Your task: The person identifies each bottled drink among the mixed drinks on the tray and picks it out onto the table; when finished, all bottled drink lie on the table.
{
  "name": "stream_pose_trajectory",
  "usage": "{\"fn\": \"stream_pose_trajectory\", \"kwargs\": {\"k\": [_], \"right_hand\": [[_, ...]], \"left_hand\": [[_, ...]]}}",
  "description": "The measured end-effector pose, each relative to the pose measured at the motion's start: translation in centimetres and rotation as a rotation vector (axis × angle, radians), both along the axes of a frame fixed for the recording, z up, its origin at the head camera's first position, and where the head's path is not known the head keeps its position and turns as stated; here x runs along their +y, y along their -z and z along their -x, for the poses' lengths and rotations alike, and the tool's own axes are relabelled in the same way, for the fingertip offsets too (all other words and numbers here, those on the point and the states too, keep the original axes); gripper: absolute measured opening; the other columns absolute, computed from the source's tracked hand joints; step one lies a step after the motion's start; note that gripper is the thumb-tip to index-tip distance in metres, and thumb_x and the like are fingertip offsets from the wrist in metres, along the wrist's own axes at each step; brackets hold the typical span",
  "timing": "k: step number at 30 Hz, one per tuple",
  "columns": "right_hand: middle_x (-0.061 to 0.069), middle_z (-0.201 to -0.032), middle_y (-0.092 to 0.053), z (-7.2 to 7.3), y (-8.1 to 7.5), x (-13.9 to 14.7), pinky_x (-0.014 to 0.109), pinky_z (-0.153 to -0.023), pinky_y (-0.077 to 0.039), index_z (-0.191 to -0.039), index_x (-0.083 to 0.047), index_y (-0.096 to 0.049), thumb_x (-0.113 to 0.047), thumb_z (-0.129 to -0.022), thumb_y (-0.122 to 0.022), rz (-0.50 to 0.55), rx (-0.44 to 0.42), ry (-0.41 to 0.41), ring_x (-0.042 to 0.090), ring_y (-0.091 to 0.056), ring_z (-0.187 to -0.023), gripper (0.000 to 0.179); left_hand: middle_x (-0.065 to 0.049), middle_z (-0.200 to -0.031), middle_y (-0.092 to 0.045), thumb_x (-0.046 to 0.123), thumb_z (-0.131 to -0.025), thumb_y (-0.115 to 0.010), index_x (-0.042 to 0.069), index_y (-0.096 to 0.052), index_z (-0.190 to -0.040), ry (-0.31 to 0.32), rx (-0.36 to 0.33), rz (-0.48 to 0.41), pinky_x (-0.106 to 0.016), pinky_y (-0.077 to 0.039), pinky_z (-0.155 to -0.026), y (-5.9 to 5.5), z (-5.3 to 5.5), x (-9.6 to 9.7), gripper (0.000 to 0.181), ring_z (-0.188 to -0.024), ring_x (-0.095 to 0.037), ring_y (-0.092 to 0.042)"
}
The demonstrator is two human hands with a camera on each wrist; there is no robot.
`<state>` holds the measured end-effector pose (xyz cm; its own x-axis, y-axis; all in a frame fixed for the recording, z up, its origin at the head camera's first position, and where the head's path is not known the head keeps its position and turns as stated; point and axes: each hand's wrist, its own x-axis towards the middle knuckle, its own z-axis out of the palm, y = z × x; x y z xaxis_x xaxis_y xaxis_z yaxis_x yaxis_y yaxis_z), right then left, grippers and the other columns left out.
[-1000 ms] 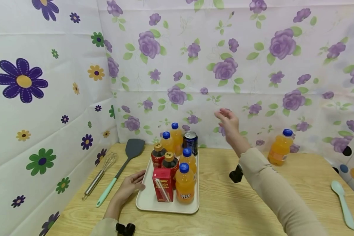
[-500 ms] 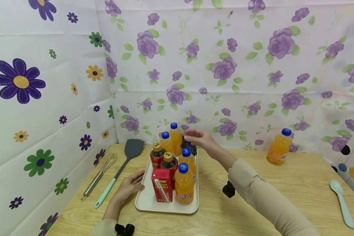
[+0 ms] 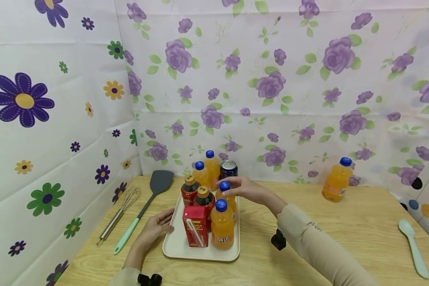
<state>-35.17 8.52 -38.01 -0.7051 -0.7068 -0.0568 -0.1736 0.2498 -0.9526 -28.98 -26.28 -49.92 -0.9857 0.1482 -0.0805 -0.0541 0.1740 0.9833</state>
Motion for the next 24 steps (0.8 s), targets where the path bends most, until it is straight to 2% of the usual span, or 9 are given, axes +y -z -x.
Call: {"fn": "stream_pose_trajectory", "kwargs": {"k": [4,13,18,24], "right_hand": [[0.020,-0.142,-0.054,0.00,0.15,-0.07,0.046,-0.111,-0.046,-0.142,-0.002,-0.049,-0.022,-0.094,-0.063,0.022,0.005,-0.001,0.022,-0.059,-0.123,0.054],[0.013,-0.135,-0.062,0.01,0.27,-0.11,0.044,-0.107,-0.050,-0.138,-0.008,-0.055,-0.018,-0.091,-0.067,0.016,0.020,0.017,0.020,-0.063,-0.118,0.050],[0.017,-0.134,-0.062,-0.31,0.29,-0.26,0.042,-0.105,-0.052,-0.136,-0.008,-0.056,-0.015,-0.089,-0.069,0.042,0.015,0.065,0.020,-0.065,-0.115,0.049],[0.016,-0.130,-0.065,-0.54,0.34,-0.57,0.043,-0.105,-0.052,-0.136,-0.003,-0.055,-0.016,-0.088,-0.071,0.056,0.039,0.132,0.022,-0.065,-0.114,0.052]], "left_hand": [[-0.021,-0.156,-0.035,-0.006,-0.081,-0.063,-0.001,-0.038,-0.148,-0.005,-0.005,-0.002,-0.024,-0.048,-0.107,0.10,0.02,0.06,0.073,-0.145,-0.035,-0.033],[-0.021,-0.156,-0.035,-0.006,-0.081,-0.063,-0.001,-0.038,-0.148,-0.015,-0.011,0.006,-0.025,-0.048,-0.107,0.06,-0.09,0.10,0.072,-0.145,-0.035,-0.034],[-0.021,-0.155,-0.036,-0.006,-0.081,-0.063,-0.001,-0.038,-0.148,-0.014,-0.013,0.010,-0.025,-0.049,-0.106,0.01,-0.15,0.15,0.072,-0.145,-0.035,-0.034],[-0.020,-0.155,-0.036,-0.007,-0.081,-0.063,-0.001,-0.038,-0.148,-0.026,-0.009,0.017,-0.024,-0.050,-0.105,-0.15,-0.13,0.26,0.071,-0.145,-0.035,-0.035]]}}
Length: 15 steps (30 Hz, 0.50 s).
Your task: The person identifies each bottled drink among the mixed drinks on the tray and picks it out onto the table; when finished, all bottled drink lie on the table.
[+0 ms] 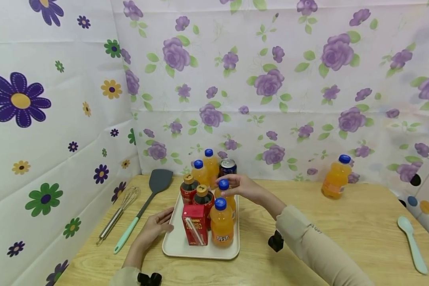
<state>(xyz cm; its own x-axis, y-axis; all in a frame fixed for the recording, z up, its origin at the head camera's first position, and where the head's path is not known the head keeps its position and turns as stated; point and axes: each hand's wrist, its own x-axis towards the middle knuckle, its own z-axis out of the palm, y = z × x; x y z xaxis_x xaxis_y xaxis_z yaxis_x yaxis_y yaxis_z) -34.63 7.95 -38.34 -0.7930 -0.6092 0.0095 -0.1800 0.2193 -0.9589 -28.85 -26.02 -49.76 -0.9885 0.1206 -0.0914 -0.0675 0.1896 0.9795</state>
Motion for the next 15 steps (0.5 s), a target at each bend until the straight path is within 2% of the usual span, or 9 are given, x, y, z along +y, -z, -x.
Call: {"fn": "stream_pose_trajectory", "kwargs": {"k": [7,15], "right_hand": [[0.014,-0.128,-0.067,0.0,0.0,-0.3,0.043,-0.103,-0.053,-0.135,-0.005,-0.057,-0.018,-0.087,-0.072,-0.027,0.019,0.031,0.022,-0.066,-0.113,0.052],[0.018,-0.133,-0.062,-0.5,-1.5,0.3,0.044,-0.104,-0.053,-0.134,-0.007,-0.057,-0.018,-0.089,-0.070,0.010,0.057,0.052,0.024,-0.064,-0.116,0.048]], "left_hand": [[-0.022,-0.155,-0.036,-0.007,-0.081,-0.063,-0.002,-0.038,-0.148,-0.005,-0.002,0.004,-0.025,-0.051,-0.104,0.0,-0.1,-0.1,0.071,-0.144,-0.036,-0.035],[-0.021,-0.155,-0.036,-0.007,-0.082,-0.063,-0.001,-0.038,-0.148,0.003,-0.001,-0.003,-0.026,-0.049,-0.107,0.1,0.1,-0.1,0.070,-0.145,-0.035,-0.035]]}}
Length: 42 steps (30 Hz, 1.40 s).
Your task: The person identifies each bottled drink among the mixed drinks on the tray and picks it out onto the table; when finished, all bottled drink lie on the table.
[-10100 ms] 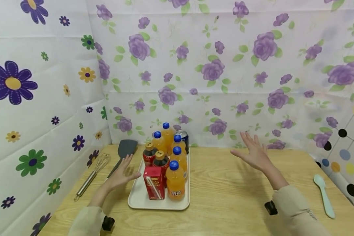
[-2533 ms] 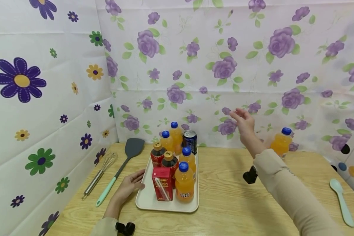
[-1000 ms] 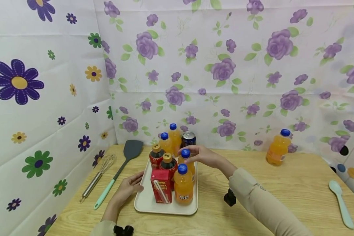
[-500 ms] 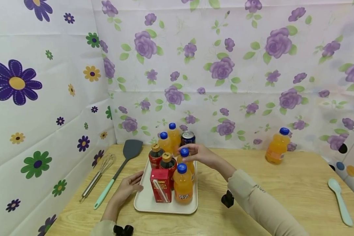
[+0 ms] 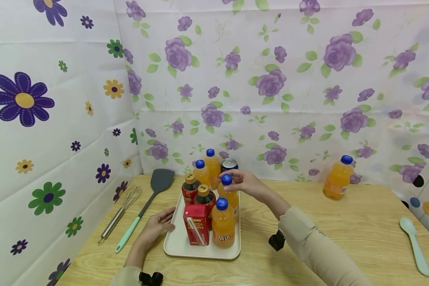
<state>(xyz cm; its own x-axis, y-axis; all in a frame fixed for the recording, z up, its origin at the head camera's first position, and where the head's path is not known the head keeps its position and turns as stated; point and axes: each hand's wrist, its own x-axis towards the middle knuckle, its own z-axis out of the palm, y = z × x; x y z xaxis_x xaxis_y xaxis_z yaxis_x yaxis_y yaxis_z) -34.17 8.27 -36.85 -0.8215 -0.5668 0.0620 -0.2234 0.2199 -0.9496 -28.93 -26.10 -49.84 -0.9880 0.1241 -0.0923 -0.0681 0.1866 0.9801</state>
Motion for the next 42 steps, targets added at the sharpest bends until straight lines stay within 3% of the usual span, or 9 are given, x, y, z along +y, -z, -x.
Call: {"fn": "stream_pose_trajectory", "kwargs": {"k": [11,16,20,23,30,33,37,40,42], "right_hand": [[0.018,-0.138,-0.058,0.4,-1.7,2.8,0.048,-0.111,-0.046,-0.138,-0.007,-0.054,-0.017,-0.091,-0.067,0.098,0.026,0.152,0.027,-0.059,-0.125,0.050],[0.016,-0.141,-0.056,0.7,-2.2,5.3,0.029,-0.106,-0.051,-0.140,-0.004,-0.051,-0.017,-0.090,-0.068,0.166,0.042,0.247,0.016,-0.061,-0.122,0.054],[0.000,-0.132,-0.065,1.1,-2.5,7.9,0.016,-0.097,-0.052,-0.141,-0.002,-0.049,-0.019,-0.091,-0.068,0.200,0.064,0.309,0.002,-0.062,-0.115,0.056],[-0.011,-0.125,-0.067,1.3,-2.8,9.7,0.024,-0.105,-0.049,-0.142,-0.002,-0.046,-0.024,-0.091,-0.068,0.186,0.062,0.371,-0.005,-0.062,-0.109,0.059],[0.018,-0.153,-0.041,1.5,-3.5,13.4,0.052,-0.123,-0.026,-0.149,-0.009,-0.040,-0.033,-0.092,-0.067,0.044,0.014,0.524,0.031,-0.040,-0.142,0.067],[0.010,-0.153,-0.045,1.6,-3.4,15.3,0.053,-0.123,-0.027,-0.149,-0.015,-0.041,-0.037,-0.089,-0.069,0.038,-0.003,0.573,0.021,-0.046,-0.138,0.069],[-0.015,-0.136,-0.058,1.5,-2.9,17.6,0.041,-0.105,-0.046,-0.147,-0.022,-0.044,-0.044,-0.087,-0.070,0.018,-0.006,0.666,0.001,-0.055,-0.115,0.069],[-0.019,-0.129,-0.058,1.6,-2.6,18.6,0.043,-0.105,-0.047,-0.147,-0.022,-0.045,-0.045,-0.086,-0.070,0.014,-0.002,0.704,0.009,-0.054,-0.124,0.070],[-0.017,-0.131,-0.058,1.8,-2.3,19.1,0.048,-0.116,-0.039,-0.147,-0.022,-0.045,-0.045,-0.085,-0.071,0.029,-0.012,0.719,0.020,-0.046,-0.136,0.071]], "left_hand": [[-0.021,-0.155,-0.036,-0.007,-0.081,-0.062,-0.001,-0.039,-0.148,-0.009,0.000,0.004,-0.026,-0.049,-0.107,0.3,0.0,0.0,0.071,-0.144,-0.035,-0.035],[-0.022,-0.154,-0.037,-0.007,-0.080,-0.062,-0.002,-0.039,-0.147,-0.011,-0.001,0.003,-0.026,-0.048,-0.107,0.4,-0.1,0.1,0.071,-0.144,-0.035,-0.035],[-0.021,-0.154,-0.037,-0.007,-0.081,-0.062,-0.002,-0.039,-0.147,-0.015,-0.002,0.004,-0.026,-0.047,-0.107,0.5,-0.2,0.2,0.071,-0.144,-0.035,-0.035],[-0.021,-0.155,-0.037,-0.007,-0.081,-0.062,-0.002,-0.039,-0.148,-0.025,-0.004,0.006,-0.025,-0.047,-0.107,0.5,-0.3,0.2,0.071,-0.144,-0.034,-0.035],[-0.022,-0.155,-0.036,-0.007,-0.082,-0.061,-0.003,-0.037,-0.148,-0.030,-0.013,-0.001,-0.022,-0.049,-0.105,0.5,-0.5,-0.2,0.070,-0.144,-0.035,-0.034],[-0.021,-0.155,-0.036,-0.006,-0.083,-0.062,-0.002,-0.038,-0.148,-0.030,-0.014,0.001,-0.020,-0.050,-0.102,0.5,-0.4,-0.3,0.069,-0.144,-0.035,-0.034],[-0.021,-0.155,-0.036,-0.005,-0.084,-0.062,-0.002,-0.038,-0.148,-0.014,-0.011,-0.003,-0.018,-0.051,-0.100,0.3,-0.2,-0.1,0.068,-0.145,-0.035,-0.034],[-0.021,-0.155,-0.036,-0.004,-0.084,-0.062,-0.002,-0.038,-0.148,-0.003,-0.003,-0.001,-0.017,-0.051,-0.100,0.1,-0.1,0.0,0.068,-0.145,-0.035,-0.034],[-0.021,-0.155,-0.036,-0.004,-0.084,-0.062,-0.001,-0.038,-0.148,0.001,-0.002,0.000,-0.018,-0.051,-0.100,0.1,0.0,0.1,0.068,-0.145,-0.034,-0.034]]}}
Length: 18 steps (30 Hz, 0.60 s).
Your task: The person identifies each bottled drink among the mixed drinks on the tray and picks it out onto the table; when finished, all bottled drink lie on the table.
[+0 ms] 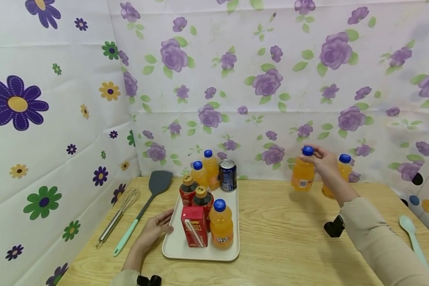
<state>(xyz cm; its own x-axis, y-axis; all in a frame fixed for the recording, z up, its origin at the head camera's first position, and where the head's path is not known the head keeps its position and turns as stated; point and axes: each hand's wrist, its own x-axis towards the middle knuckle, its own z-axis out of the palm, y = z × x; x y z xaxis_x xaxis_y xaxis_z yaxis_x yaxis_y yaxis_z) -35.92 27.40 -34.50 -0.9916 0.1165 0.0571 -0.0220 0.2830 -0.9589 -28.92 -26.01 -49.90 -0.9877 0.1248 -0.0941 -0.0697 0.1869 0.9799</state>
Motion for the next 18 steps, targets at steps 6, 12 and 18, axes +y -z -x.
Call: {"fn": "stream_pose_trajectory", "kwargs": {"k": [6,12,18], "right_hand": [[-0.015,-0.124,-0.059,0.9,1.0,0.6,0.046,-0.123,-0.029,-0.149,-0.013,-0.041,-0.040,-0.088,-0.069,0.005,0.005,0.047,0.027,-0.039,-0.143,0.073],[0.012,-0.155,-0.040,1.4,2.3,1.0,0.046,-0.122,-0.030,-0.151,-0.011,-0.038,-0.038,-0.089,-0.068,-0.010,-0.028,0.094,0.032,-0.035,-0.145,0.074],[0.019,-0.154,-0.039,1.8,3.5,1.5,0.047,-0.119,-0.035,-0.150,-0.007,-0.038,-0.035,-0.092,-0.065,-0.059,-0.022,0.104,0.033,-0.038,-0.143,0.069]], "left_hand": [[-0.022,-0.154,-0.036,-0.006,-0.082,-0.062,-0.003,-0.038,-0.148,-0.004,-0.002,0.005,-0.023,-0.050,-0.103,-0.1,0.0,0.0,0.069,-0.144,-0.036,-0.034],[-0.022,-0.154,-0.037,-0.006,-0.082,-0.062,-0.002,-0.039,-0.147,-0.021,-0.013,-0.001,-0.023,-0.051,-0.103,-0.2,0.1,0.0,0.069,-0.144,-0.035,-0.035],[-0.021,-0.155,-0.036,-0.004,-0.083,-0.062,-0.001,-0.038,-0.148,-0.010,-0.012,0.013,-0.023,-0.051,-0.103,-0.3,0.1,0.0,0.069,-0.144,-0.035,-0.035]]}}
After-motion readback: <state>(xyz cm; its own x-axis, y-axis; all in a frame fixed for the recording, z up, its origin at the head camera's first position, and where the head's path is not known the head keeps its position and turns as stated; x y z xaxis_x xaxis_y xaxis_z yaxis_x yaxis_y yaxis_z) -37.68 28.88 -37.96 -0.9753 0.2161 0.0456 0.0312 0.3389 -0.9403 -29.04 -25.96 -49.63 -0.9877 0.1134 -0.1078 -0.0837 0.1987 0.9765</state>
